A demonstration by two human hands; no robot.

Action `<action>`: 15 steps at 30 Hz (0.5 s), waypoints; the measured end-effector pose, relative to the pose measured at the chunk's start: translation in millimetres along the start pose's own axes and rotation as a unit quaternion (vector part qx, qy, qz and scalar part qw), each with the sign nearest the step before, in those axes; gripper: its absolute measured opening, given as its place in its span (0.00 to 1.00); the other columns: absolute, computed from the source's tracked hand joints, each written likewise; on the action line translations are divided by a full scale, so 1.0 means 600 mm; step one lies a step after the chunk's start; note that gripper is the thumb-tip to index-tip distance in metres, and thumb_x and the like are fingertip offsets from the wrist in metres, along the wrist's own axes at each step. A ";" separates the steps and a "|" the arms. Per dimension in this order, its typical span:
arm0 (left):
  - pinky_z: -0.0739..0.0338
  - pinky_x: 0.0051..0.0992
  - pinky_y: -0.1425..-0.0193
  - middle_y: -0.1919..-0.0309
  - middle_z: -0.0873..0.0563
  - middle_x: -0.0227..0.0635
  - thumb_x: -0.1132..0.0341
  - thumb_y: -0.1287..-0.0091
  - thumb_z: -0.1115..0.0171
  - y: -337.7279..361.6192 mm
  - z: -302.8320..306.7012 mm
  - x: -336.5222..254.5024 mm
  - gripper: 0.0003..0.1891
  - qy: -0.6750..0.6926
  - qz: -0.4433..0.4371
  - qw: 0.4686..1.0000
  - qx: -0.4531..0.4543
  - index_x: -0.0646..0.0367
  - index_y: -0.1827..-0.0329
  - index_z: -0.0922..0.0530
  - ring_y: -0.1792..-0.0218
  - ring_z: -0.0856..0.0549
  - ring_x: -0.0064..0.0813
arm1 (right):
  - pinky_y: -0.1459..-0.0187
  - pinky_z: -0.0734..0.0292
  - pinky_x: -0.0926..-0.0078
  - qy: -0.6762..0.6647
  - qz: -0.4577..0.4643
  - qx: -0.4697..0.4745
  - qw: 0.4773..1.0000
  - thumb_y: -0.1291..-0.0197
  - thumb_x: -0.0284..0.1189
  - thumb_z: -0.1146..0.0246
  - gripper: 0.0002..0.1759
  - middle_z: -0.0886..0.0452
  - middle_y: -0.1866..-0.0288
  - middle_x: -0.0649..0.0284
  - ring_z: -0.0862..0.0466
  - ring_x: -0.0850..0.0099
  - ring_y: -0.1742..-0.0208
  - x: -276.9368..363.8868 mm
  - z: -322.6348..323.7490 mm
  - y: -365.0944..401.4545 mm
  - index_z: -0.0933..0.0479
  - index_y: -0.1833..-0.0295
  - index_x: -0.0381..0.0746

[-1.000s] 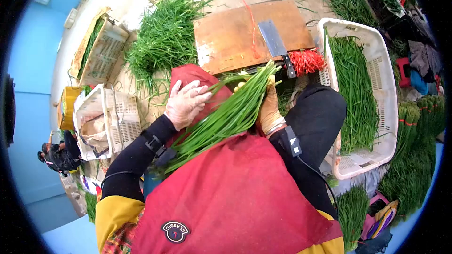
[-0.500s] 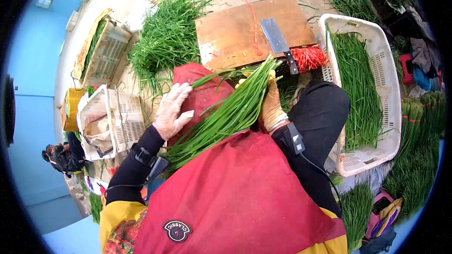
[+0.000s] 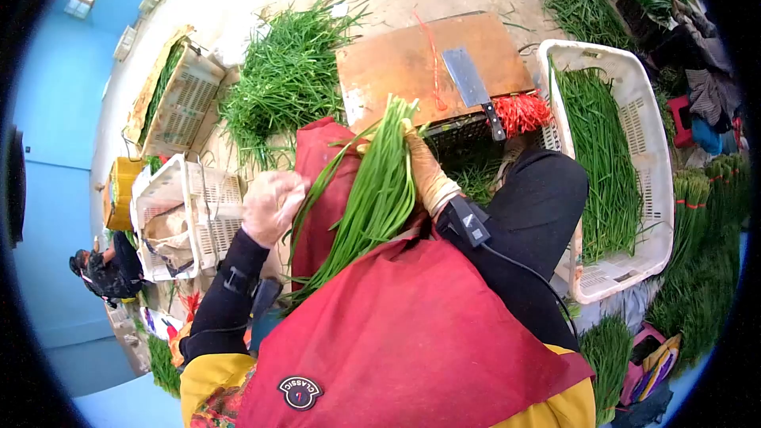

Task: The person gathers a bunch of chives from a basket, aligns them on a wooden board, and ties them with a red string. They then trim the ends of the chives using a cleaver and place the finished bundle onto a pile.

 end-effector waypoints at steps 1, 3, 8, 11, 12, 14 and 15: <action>0.22 0.33 0.58 0.68 0.15 0.38 0.63 0.39 0.32 -0.017 -0.010 0.006 0.10 -0.009 0.018 1.000 0.002 0.57 0.58 0.14 0.64 0.16 0.36 | 0.50 0.16 0.58 0.006 -0.014 0.033 0.999 0.42 0.62 0.39 0.42 0.17 0.49 0.45 0.15 0.55 0.53 -0.002 -0.019 -0.009 0.25 0.42 0.32; 0.24 0.34 0.60 0.70 0.17 0.38 0.61 0.38 0.33 -0.038 -0.036 -0.004 0.12 -0.006 0.033 0.999 0.038 0.57 0.57 0.16 0.65 0.17 0.37 | 0.47 0.17 0.58 0.026 -0.026 0.074 0.997 0.43 0.61 0.37 0.42 0.17 0.47 0.46 0.15 0.56 0.50 -0.001 -0.047 -0.013 0.24 0.43 0.32; 0.25 0.37 0.62 0.69 0.19 0.37 0.64 0.40 0.33 -0.044 -0.078 -0.034 0.13 -0.047 -0.021 0.996 0.073 0.55 0.53 0.17 0.66 0.19 0.41 | 0.43 0.20 0.56 -0.026 -0.003 0.026 0.999 0.44 0.59 0.34 0.42 0.20 0.43 0.46 0.17 0.55 0.45 -0.001 -0.065 -0.007 0.26 0.40 0.31; 0.25 0.37 0.60 0.69 0.19 0.37 0.68 0.41 0.33 -0.038 -0.078 -0.042 0.13 0.016 -0.030 0.998 0.058 0.54 0.53 0.17 0.65 0.19 0.42 | 0.44 0.19 0.56 0.010 0.046 0.094 0.994 0.43 0.58 0.35 0.41 0.19 0.45 0.48 0.17 0.55 0.47 0.008 -0.090 -0.006 0.26 0.41 0.31; 0.24 0.36 0.58 0.68 0.19 0.38 0.69 0.41 0.34 -0.036 -0.080 -0.047 0.13 0.052 -0.030 0.997 0.052 0.54 0.52 0.17 0.64 0.19 0.42 | 0.44 0.19 0.56 0.011 0.046 0.094 0.994 0.43 0.58 0.35 0.41 0.19 0.45 0.48 0.17 0.55 0.47 0.010 -0.099 0.001 0.26 0.41 0.31; 0.23 0.30 0.52 0.64 0.17 0.36 0.71 0.39 0.34 -0.032 -0.093 -0.038 0.11 0.143 0.001 0.986 0.084 0.58 0.53 0.17 0.60 0.17 0.35 | 0.44 0.19 0.57 -0.020 0.025 0.101 0.994 0.43 0.57 0.35 0.39 0.17 0.50 0.49 0.17 0.56 0.49 0.009 -0.117 0.016 0.25 0.43 0.32; 0.23 0.30 0.52 0.64 0.17 0.36 0.71 0.39 0.34 -0.034 -0.094 -0.038 0.11 0.143 0.001 0.986 0.084 0.58 0.53 0.17 0.60 0.17 0.35 | 0.44 0.19 0.57 -0.020 0.025 0.102 0.994 0.43 0.57 0.35 0.39 0.17 0.50 0.49 0.17 0.56 0.49 0.009 -0.119 0.021 0.25 0.43 0.32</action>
Point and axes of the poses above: each hand's wrist, its own y-axis away from the middle knuckle, its own z-axis out of the back of the hand, x = y × z, the point moved 6 cm from there along -y, towards the middle knuckle
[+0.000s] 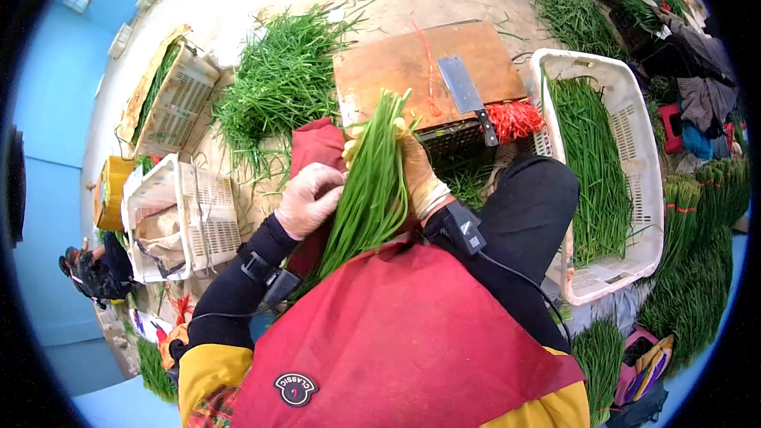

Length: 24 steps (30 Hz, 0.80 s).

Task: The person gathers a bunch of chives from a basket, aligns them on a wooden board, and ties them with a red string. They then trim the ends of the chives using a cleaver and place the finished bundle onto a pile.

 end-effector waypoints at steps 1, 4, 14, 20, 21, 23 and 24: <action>0.23 0.29 0.49 0.61 0.15 0.35 0.70 0.37 0.34 -0.002 -0.005 0.022 0.11 0.256 0.114 0.960 -0.011 0.59 0.52 0.18 0.57 0.17 0.32 | 0.45 0.19 0.57 0.015 0.024 0.016 0.999 0.43 0.57 0.35 0.39 0.17 0.52 0.49 0.17 0.56 0.49 0.006 -0.007 0.006 0.25 0.43 0.32; 0.27 0.30 0.36 0.43 0.18 0.36 0.48 0.32 0.37 -0.031 -0.039 0.008 0.32 0.611 0.186 0.763 0.097 0.64 0.34 0.29 0.44 0.19 0.29 | 0.48 0.19 0.59 0.028 0.063 0.034 0.997 0.45 0.58 0.34 0.40 0.17 0.55 0.49 0.16 0.57 0.52 0.010 -0.029 0.024 0.25 0.44 0.31; 0.37 0.44 0.25 0.33 0.27 0.47 0.49 0.34 0.38 0.007 -0.152 -0.058 0.38 0.818 0.203 0.448 0.299 0.61 0.26 0.38 0.34 0.25 0.44 | 0.38 0.24 0.54 0.144 0.234 -0.032 0.961 0.44 0.63 0.38 0.48 0.25 0.36 0.48 0.22 0.56 0.38 0.147 -0.022 0.086 0.36 0.29 0.39; 0.39 0.49 0.25 0.33 0.27 0.48 0.48 0.37 0.35 0.002 -0.167 -0.027 0.39 0.770 0.265 0.503 0.290 0.60 0.27 0.36 0.35 0.25 0.46 | 0.31 0.34 0.66 0.328 0.150 -0.007 0.933 0.37 0.62 0.45 0.48 0.27 0.33 0.53 0.25 0.64 0.35 0.258 -0.032 0.086 0.40 0.25 0.36; 0.39 0.49 0.25 0.33 0.27 0.48 0.48 0.37 0.35 0.003 -0.168 -0.024 0.39 0.771 0.266 0.501 0.289 0.60 0.27 0.36 0.35 0.25 0.46 | 0.31 0.35 0.68 0.426 0.084 -0.024 0.900 0.36 0.63 0.47 0.47 0.27 0.32 0.56 0.26 0.68 0.35 0.244 -0.035 0.085 0.39 0.25 0.37; 0.37 0.45 0.26 0.33 0.26 0.48 0.48 0.37 0.35 0.007 -0.171 -0.009 0.39 0.761 0.287 0.507 0.286 0.61 0.27 0.36 0.35 0.25 0.44 | 0.31 0.37 0.71 0.519 -0.031 -0.036 0.853 0.32 0.62 0.51 0.43 0.29 0.30 0.62 0.28 0.73 0.34 0.196 -0.058 0.104 0.35 0.27 0.37; 0.36 0.43 0.26 0.33 0.26 0.48 0.49 0.37 0.35 0.008 -0.170 -0.007 0.39 0.755 0.299 0.510 0.284 0.62 0.28 0.35 0.34 0.25 0.43 | 0.32 0.37 0.72 0.633 -0.023 0.034 0.773 0.30 0.58 0.52 0.40 0.30 0.29 0.64 0.27 0.73 0.34 0.196 -0.064 0.105 0.35 0.27 0.37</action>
Point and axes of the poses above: each hand's wrist, its own y-axis away from the middle knuckle, its own z-axis out of the back of the hand, x = y × z, the point moved 6 cm from there along -y, towards the middle knuckle
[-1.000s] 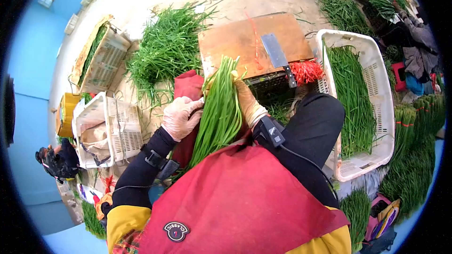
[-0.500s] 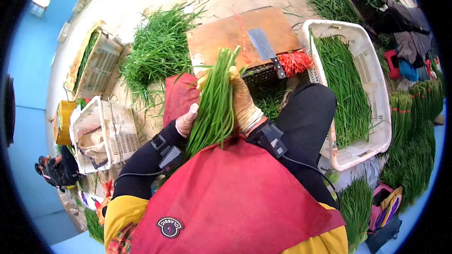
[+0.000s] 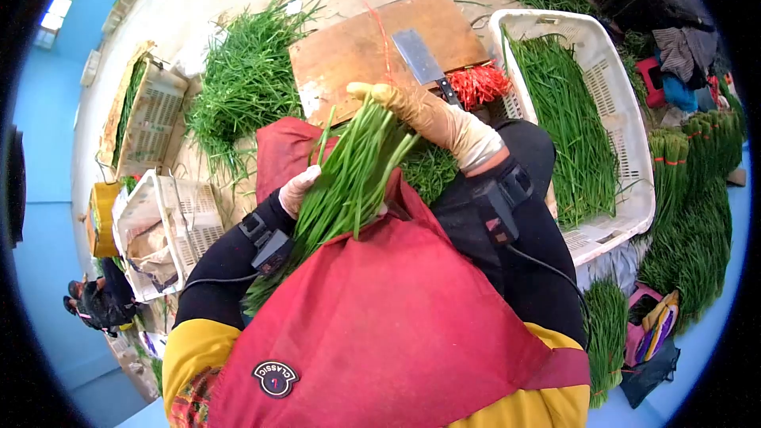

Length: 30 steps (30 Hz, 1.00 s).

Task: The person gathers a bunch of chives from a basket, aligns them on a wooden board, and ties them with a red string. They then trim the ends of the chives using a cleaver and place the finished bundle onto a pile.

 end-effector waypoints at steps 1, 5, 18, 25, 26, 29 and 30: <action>0.36 0.43 0.26 0.33 0.26 0.48 0.49 0.37 0.35 0.000 -0.001 0.001 0.39 0.002 0.000 1.000 -0.003 0.62 0.28 0.35 0.34 0.25 0.43 | 0.32 0.37 0.72 -0.059 -0.003 -0.057 0.997 0.29 0.57 0.52 0.38 0.30 0.29 0.64 0.27 0.73 0.35 -0.005 0.014 0.000 0.35 0.27 0.37; 0.31 0.36 0.29 0.35 0.24 0.45 0.54 0.33 0.37 0.006 -0.056 -0.002 0.33 0.020 0.016 0.999 0.030 0.62 0.29 0.34 0.36 0.23 0.38 | 0.28 0.41 0.65 0.023 0.096 -0.177 0.979 0.28 0.48 0.48 0.32 0.28 0.29 0.62 0.28 0.68 0.32 0.019 0.078 0.022 0.33 0.28 0.38; 0.27 0.25 0.38 0.46 0.17 0.31 0.72 0.38 0.32 -0.016 -0.070 0.010 0.25 -0.186 -0.065 0.976 -0.089 0.62 0.37 0.26 0.46 0.19 0.23 | 0.37 0.36 0.56 0.493 0.048 -0.147 0.856 0.42 0.35 0.34 0.10 0.17 0.56 0.59 0.20 0.61 0.46 -0.035 -0.024 0.001 0.16 0.58 0.42; 0.31 0.28 0.33 0.40 0.20 0.34 0.71 0.40 0.31 -0.010 -0.048 0.010 0.31 -0.195 -0.081 0.973 -0.092 0.62 0.32 0.30 0.41 0.22 0.26 | 0.63 0.24 0.70 0.370 -0.070 -0.316 0.871 0.37 0.29 0.38 0.06 0.18 0.71 0.60 0.18 0.67 0.67 -0.121 0.131 0.085 0.21 0.63 0.37; 0.31 0.28 0.33 0.40 0.20 0.34 0.71 0.40 0.31 -0.009 -0.050 0.009 0.31 -0.195 -0.082 0.973 -0.091 0.62 0.32 0.30 0.41 0.22 0.26 | 0.63 0.25 0.70 0.362 -0.124 -0.294 0.876 0.37 0.28 0.40 0.06 0.18 0.72 0.61 0.19 0.70 0.68 -0.110 0.143 0.108 0.21 0.64 0.37; 0.32 0.29 0.32 0.40 0.20 0.35 0.71 0.40 0.31 -0.008 -0.057 0.006 0.32 -0.161 -0.086 0.979 -0.086 0.62 0.31 0.31 0.40 0.22 0.27 | 0.53 0.24 0.62 0.354 -0.153 -0.185 0.904 0.40 0.27 0.38 0.09 0.18 0.64 0.53 0.17 0.57 0.58 -0.095 0.126 0.148 0.20 0.55 0.38; 0.29 0.28 0.36 0.44 0.18 0.34 0.72 0.39 0.32 -0.010 -0.055 0.004 0.29 -0.159 -0.100 0.978 -0.093 0.62 0.34 0.29 0.44 0.20 0.26 | 0.51 0.24 0.64 0.286 -0.062 -0.210 0.933 0.42 0.24 0.36 0.14 0.18 0.60 0.54 0.17 0.58 0.55 -0.082 0.114 0.156 0.20 0.50 0.38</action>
Point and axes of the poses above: each hand's wrist, its own y-axis away from the middle knuckle, its own z-axis out of the back of the hand, x = y × z, the point moved 6 cm from there along -y, towards the middle knuckle
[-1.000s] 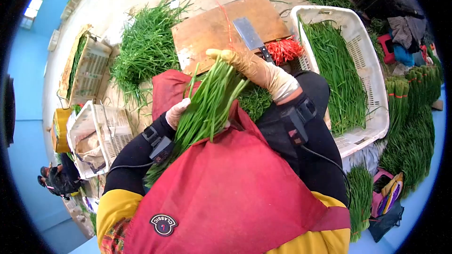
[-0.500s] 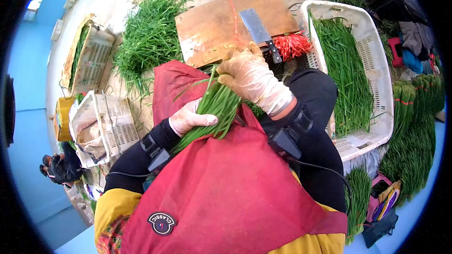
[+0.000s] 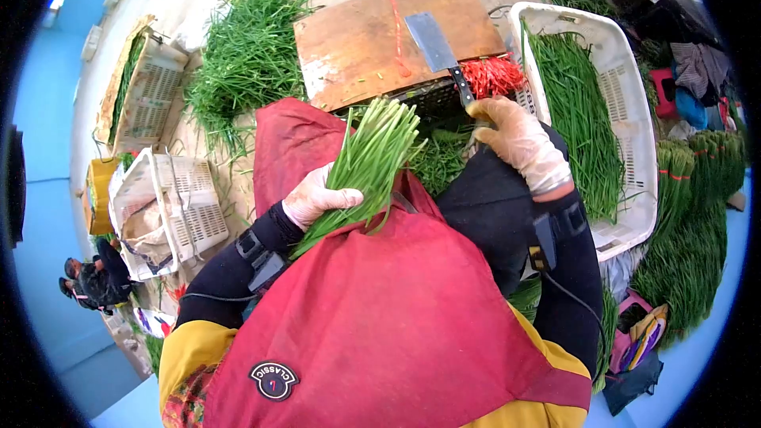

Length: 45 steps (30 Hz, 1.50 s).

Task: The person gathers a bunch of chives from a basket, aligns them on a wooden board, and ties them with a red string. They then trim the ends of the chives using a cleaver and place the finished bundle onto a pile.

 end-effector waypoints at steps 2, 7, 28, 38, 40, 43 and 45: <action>0.25 0.27 0.39 0.48 0.17 0.33 0.74 0.38 0.33 -0.002 0.000 0.002 0.25 0.003 -0.011 1.000 -0.011 0.62 0.36 0.28 0.47 0.18 0.24 | 0.48 0.24 0.68 0.038 0.058 -0.011 0.998 0.46 0.21 0.32 0.25 0.19 0.55 0.56 0.19 0.63 0.51 0.094 0.001 -0.005 0.22 0.40 0.40; 0.24 0.27 0.42 0.50 0.16 0.31 0.73 0.37 0.33 -0.011 0.020 0.031 0.22 -0.010 0.022 1.000 -0.018 0.62 0.39 0.26 0.50 0.17 0.24 | 0.59 0.20 0.65 0.090 0.065 0.066 0.992 0.45 0.46 0.30 0.32 0.17 0.64 0.56 0.16 0.61 0.63 0.223 -0.130 -0.033 0.25 0.38 0.44; 0.24 0.32 0.37 0.44 0.18 0.39 0.63 0.31 0.39 0.018 0.044 0.021 0.24 0.138 0.028 0.990 -0.015 0.66 0.35 0.29 0.46 0.17 0.32 | 0.77 0.31 0.88 -0.434 -0.197 0.075 0.876 0.32 0.49 0.40 0.32 0.16 0.66 0.67 0.24 0.83 0.77 0.056 -0.174 0.025 0.29 0.33 0.37; 0.23 0.31 0.38 0.44 0.18 0.38 0.58 0.28 0.42 0.020 0.062 0.048 0.24 0.169 -0.004 0.985 -0.033 0.63 0.35 0.29 0.46 0.17 0.31 | 0.42 0.26 0.68 -0.024 0.130 0.006 0.991 0.47 0.29 0.28 0.23 0.22 0.48 0.60 0.21 0.65 0.46 0.095 -0.111 -0.015 0.22 0.45 0.37; 0.23 0.31 0.38 0.44 0.18 0.38 0.58 0.27 0.43 0.019 0.066 0.052 0.23 0.174 0.001 0.984 -0.039 0.63 0.34 0.29 0.46 0.17 0.30 | 0.42 0.26 0.67 -0.025 0.135 0.025 0.990 0.49 0.28 0.27 0.22 0.20 0.49 0.58 0.20 0.59 0.46 0.118 -0.108 -0.015 0.21 0.47 0.38; 0.23 0.31 0.38 0.45 0.18 0.37 0.59 0.26 0.44 0.021 0.068 0.053 0.23 0.151 0.004 0.988 -0.044 0.62 0.34 0.30 0.47 0.17 0.30 | 0.46 0.24 0.68 0.042 0.117 0.025 0.992 0.47 0.26 0.29 0.15 0.19 0.53 0.58 0.19 0.62 0.49 0.122 -0.118 -0.014 0.19 0.53 0.37; 0.23 0.31 0.38 0.45 0.18 0.37 0.59 0.26 0.45 0.022 0.074 0.052 0.22 0.135 -0.006 0.990 -0.051 0.62 0.34 0.30 0.47 0.17 0.29 | 0.48 0.24 0.70 -0.050 0.092 0.037 0.994 0.45 0.26 0.30 0.12 0.19 0.54 0.59 0.19 0.65 0.51 0.100 -0.125 -0.021 0.19 0.55 0.37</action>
Point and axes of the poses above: each hand's wrist, its own y-axis away from the middle knuckle, its own z-axis out of the back of the hand, x = y × z, the point moved 6 cm from there along -y, towards the middle knuckle
